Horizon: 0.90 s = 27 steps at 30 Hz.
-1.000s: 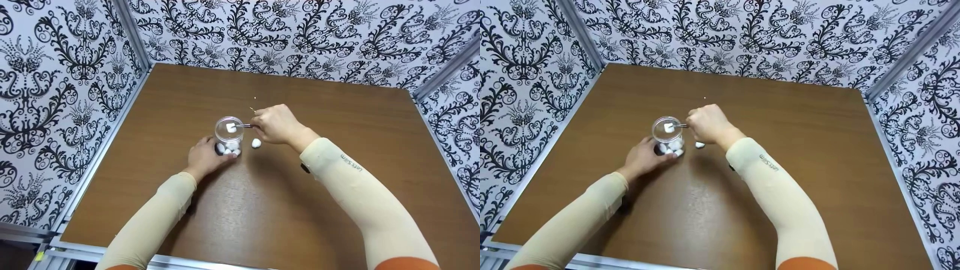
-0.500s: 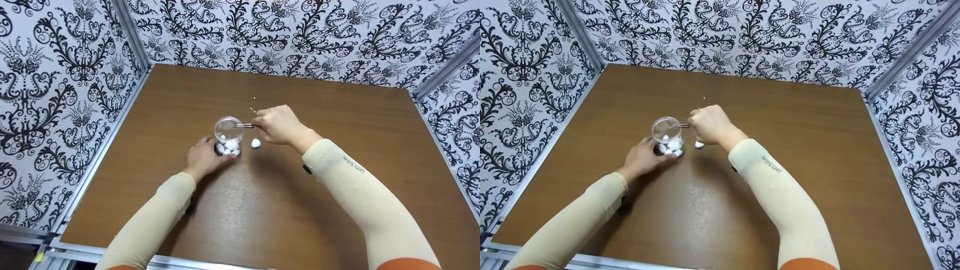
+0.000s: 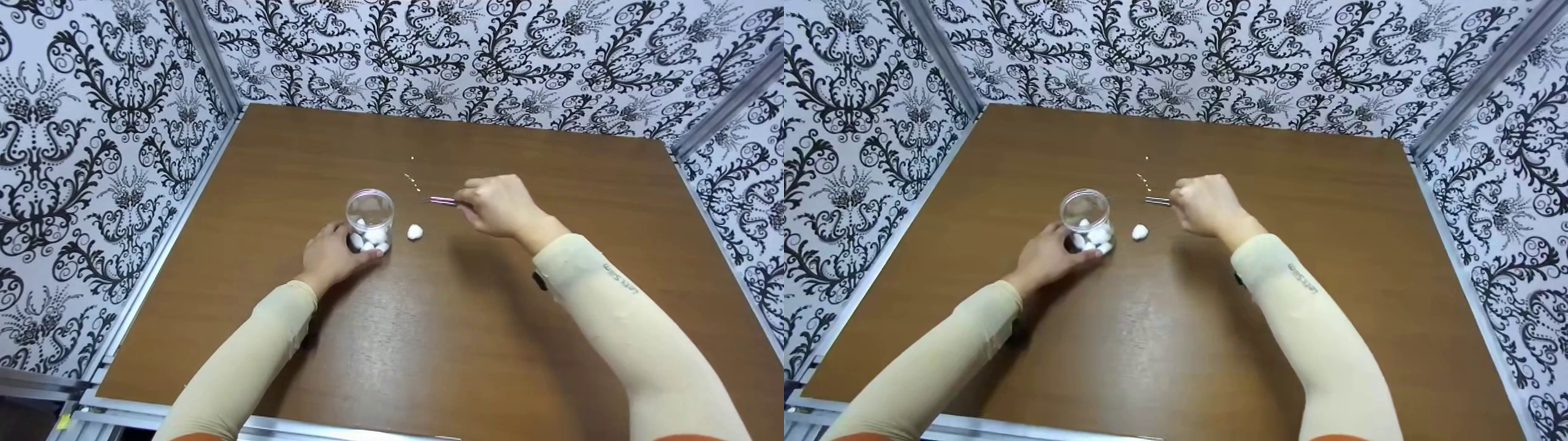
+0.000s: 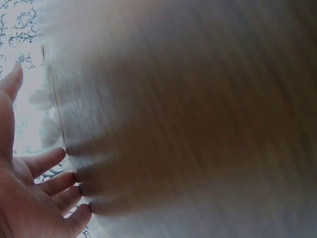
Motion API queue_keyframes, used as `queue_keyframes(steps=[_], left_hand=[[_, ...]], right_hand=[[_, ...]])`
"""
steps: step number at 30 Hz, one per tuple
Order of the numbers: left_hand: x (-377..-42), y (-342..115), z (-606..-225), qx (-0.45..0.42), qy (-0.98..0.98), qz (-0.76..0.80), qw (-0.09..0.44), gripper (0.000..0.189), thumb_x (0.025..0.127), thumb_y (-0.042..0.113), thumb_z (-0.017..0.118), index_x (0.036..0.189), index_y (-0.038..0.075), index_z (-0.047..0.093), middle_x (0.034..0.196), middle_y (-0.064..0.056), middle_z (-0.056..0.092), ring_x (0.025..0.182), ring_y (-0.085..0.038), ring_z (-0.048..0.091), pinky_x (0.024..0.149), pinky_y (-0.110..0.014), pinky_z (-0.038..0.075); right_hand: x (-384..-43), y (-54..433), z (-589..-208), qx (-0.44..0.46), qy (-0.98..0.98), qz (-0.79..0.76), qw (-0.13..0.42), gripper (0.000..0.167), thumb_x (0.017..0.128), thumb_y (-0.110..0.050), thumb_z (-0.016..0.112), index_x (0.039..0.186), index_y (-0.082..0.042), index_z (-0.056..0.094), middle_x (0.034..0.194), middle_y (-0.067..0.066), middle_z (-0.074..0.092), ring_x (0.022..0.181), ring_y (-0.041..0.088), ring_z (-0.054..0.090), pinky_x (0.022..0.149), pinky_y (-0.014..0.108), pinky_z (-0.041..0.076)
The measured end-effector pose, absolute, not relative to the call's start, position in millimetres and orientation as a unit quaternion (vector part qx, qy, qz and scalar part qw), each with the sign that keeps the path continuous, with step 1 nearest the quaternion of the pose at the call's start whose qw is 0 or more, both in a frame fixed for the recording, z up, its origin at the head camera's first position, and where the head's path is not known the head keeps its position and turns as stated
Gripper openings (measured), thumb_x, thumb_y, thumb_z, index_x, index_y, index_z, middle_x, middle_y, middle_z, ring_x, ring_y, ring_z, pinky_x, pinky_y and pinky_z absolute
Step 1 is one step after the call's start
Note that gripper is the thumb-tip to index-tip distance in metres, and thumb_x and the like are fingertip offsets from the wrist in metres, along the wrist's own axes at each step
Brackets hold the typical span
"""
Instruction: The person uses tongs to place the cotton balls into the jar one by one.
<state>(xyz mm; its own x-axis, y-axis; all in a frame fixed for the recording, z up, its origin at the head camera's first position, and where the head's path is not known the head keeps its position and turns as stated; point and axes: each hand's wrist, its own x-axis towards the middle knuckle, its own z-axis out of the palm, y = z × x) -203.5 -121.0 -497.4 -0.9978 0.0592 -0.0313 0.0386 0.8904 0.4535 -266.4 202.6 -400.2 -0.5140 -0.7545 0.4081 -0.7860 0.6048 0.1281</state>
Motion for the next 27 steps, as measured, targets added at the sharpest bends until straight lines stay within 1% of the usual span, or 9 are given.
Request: queue_keyframes(steps=[7, 13, 16, 23, 27], left_hand=[[-204.9, -122.8, -500.0, 0.026, 0.972, 0.233, 0.017, 0.093, 0.074, 0.077, 0.067, 0.140, 0.011, 0.057, 0.144, -0.012, 0.049, 0.130, -0.034, 0.047, 0.102, -0.054, 0.037], [-205.4, -122.8, -500.3, 0.028, 0.971, 0.237, 0.011, 0.093, 0.074, 0.077, 0.067, 0.140, 0.013, 0.057, 0.144, -0.011, 0.050, 0.129, -0.033, 0.048, 0.102, -0.053, 0.037], [-205.7, -122.7, -501.0, 0.029, 0.971, 0.236, 0.008, 0.094, 0.073, 0.078, 0.066, 0.141, 0.013, 0.056, 0.143, -0.011, 0.050, 0.128, -0.033, 0.049, 0.101, -0.053, 0.038], [-205.3, -121.9, -501.3, 0.031, 0.971, 0.235, 0.012, 0.094, 0.074, 0.075, 0.068, 0.143, 0.013, 0.053, 0.144, -0.011, 0.049, 0.130, -0.032, 0.047, 0.103, -0.053, 0.037], [-205.8, -121.2, -501.5, 0.030, 0.971, 0.236, 0.012, 0.094, 0.074, 0.075, 0.068, 0.143, 0.013, 0.054, 0.144, -0.011, 0.049, 0.130, -0.032, 0.047, 0.103, -0.053, 0.036]], right_hand=[[-265.5, 226.2, -418.0, 0.423, -0.885, 0.034, 0.192, 0.006, 0.082, -0.018, 0.072, 0.084, -0.013, 0.074, 0.075, -0.002, 0.062, 0.055, 0.023, 0.059, 0.046, 0.046, 0.045], [-264.1, 235.1, -425.9, 0.403, -0.899, 0.032, 0.168, 0.008, 0.083, -0.019, 0.072, 0.087, -0.014, 0.076, 0.077, -0.001, 0.065, 0.059, 0.025, 0.062, 0.047, 0.047, 0.046], [-264.0, 236.8, -428.4, 0.400, -0.902, 0.031, 0.162, 0.008, 0.083, -0.019, 0.072, 0.087, -0.014, 0.076, 0.077, -0.002, 0.064, 0.058, 0.024, 0.061, 0.047, 0.047, 0.046], [-262.6, 238.8, -431.5, 0.397, -0.905, 0.017, 0.152, 0.005, 0.081, -0.019, 0.073, 0.080, -0.014, 0.072, 0.071, -0.001, 0.057, 0.055, 0.024, 0.057, 0.046, 0.047, 0.043], [-262.3, 240.5, -433.8, 0.393, -0.908, 0.020, 0.142, 0.005, 0.082, -0.019, 0.073, 0.083, -0.014, 0.073, 0.073, -0.002, 0.059, 0.056, 0.024, 0.057, 0.047, 0.047, 0.044]])
